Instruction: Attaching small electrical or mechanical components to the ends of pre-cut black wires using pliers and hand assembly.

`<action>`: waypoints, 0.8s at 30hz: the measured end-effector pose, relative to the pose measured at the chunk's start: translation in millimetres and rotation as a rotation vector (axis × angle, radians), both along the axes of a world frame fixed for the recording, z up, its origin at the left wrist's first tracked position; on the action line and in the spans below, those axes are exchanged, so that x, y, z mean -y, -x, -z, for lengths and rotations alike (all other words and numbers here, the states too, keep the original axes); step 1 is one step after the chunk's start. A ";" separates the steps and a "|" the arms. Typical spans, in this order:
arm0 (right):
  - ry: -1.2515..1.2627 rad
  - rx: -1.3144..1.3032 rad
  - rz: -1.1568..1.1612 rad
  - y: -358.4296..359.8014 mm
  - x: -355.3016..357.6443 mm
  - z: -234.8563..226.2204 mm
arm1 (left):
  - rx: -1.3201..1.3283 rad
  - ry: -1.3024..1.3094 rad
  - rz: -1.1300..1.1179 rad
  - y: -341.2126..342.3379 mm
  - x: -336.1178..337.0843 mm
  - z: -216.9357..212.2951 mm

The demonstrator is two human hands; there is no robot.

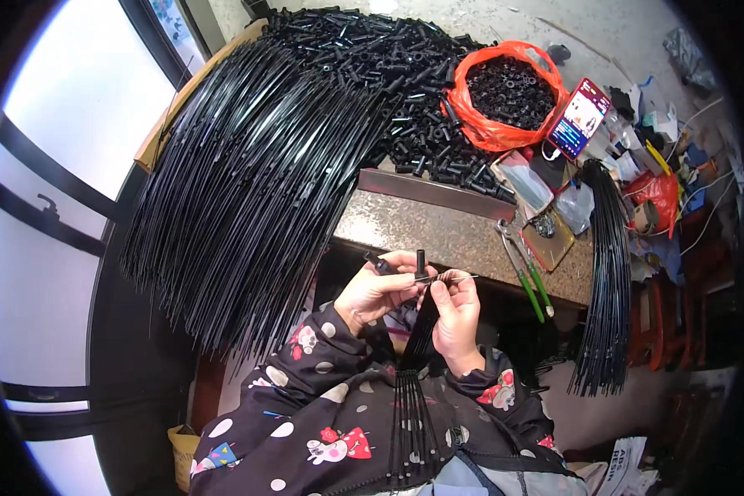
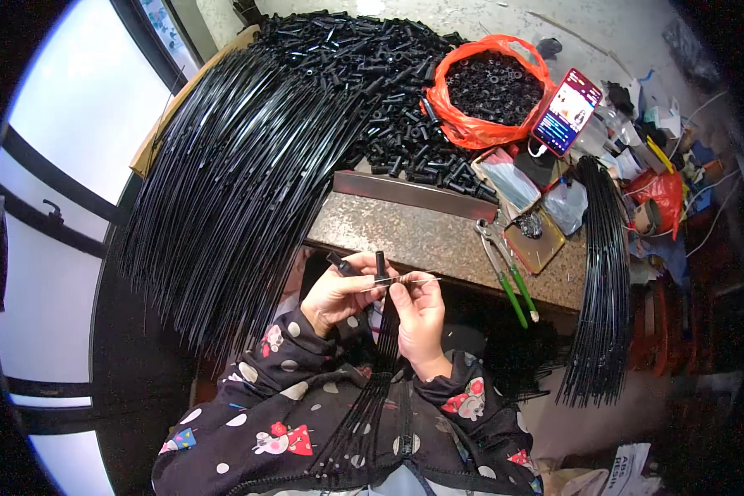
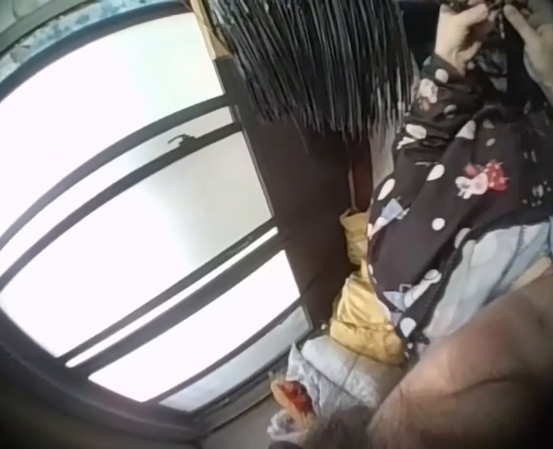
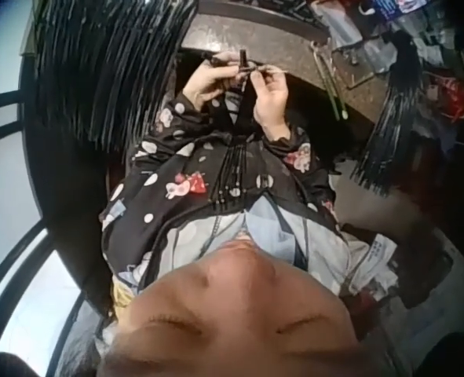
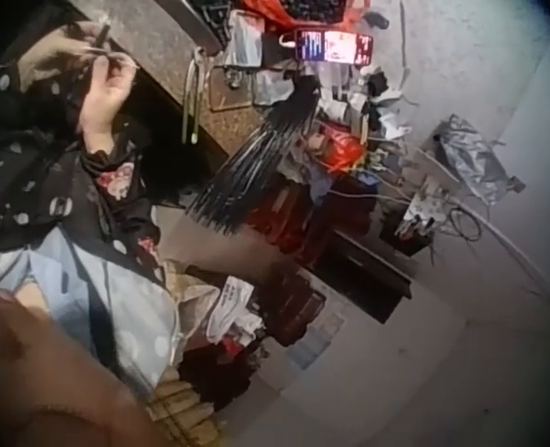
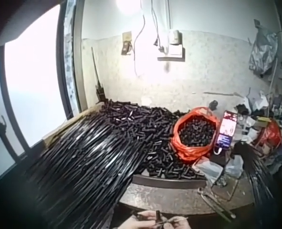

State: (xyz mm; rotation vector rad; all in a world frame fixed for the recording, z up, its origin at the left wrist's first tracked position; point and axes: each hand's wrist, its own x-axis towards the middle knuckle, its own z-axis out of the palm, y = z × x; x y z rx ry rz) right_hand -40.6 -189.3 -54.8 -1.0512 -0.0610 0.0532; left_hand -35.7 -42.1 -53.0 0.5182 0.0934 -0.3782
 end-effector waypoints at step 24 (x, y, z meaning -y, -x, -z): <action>-0.080 -0.084 -0.120 -5.1 1.9 -1.2 | 0.106 -0.165 -0.056 -3.1 0.6 -2.3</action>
